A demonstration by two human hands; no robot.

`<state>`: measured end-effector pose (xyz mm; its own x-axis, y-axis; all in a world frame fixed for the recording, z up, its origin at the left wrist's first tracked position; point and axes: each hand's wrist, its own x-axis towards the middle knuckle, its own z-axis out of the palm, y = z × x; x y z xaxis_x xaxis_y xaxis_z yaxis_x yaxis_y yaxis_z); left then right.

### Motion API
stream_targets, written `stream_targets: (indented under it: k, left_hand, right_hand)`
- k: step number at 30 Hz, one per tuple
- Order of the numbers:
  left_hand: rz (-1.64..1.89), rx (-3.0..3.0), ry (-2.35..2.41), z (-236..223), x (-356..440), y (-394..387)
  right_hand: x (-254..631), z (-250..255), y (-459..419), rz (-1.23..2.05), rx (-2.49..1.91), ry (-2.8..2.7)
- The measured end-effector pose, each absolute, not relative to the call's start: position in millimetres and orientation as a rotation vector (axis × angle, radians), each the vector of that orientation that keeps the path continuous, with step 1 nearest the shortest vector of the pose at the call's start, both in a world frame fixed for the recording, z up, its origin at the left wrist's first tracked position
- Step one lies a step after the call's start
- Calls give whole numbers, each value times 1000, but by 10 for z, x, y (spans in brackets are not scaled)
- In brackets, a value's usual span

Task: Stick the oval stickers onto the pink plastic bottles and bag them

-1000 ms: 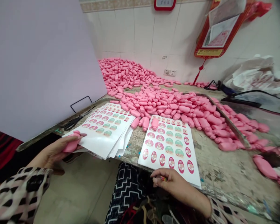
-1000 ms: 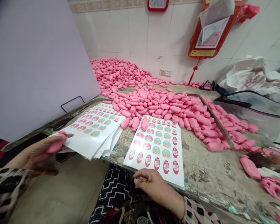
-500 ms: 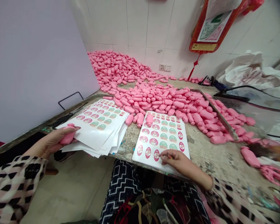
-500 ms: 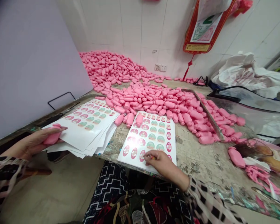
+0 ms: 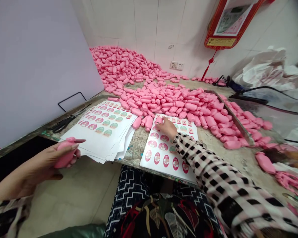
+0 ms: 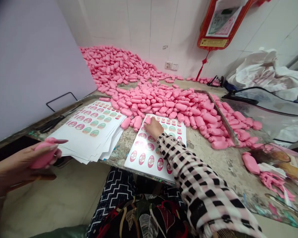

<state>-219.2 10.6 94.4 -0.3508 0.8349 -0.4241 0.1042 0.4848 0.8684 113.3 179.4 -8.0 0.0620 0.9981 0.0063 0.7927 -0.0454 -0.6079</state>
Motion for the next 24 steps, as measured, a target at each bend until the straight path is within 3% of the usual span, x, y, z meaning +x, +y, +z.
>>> stream_targets:
  k: [5, 10, 16, 24]
  left_hand:
    - [928, 672, 1140, 467, -1878, 51]
    - [885, 611, 837, 95, -1256, 61]
    - [729, 823, 901, 55, -603, 65]
    - [501, 1903, 1075, 151, 139, 275]
  right_hand:
    - [1204, -245, 1870, 721, -1817, -1755]
    - [1482, -118, 1728, 793, -1728, -1747]
    - [2120, 194, 970, 742, -1528, -1863]
    - [2900, -252, 222, 560, -1813, -1669]
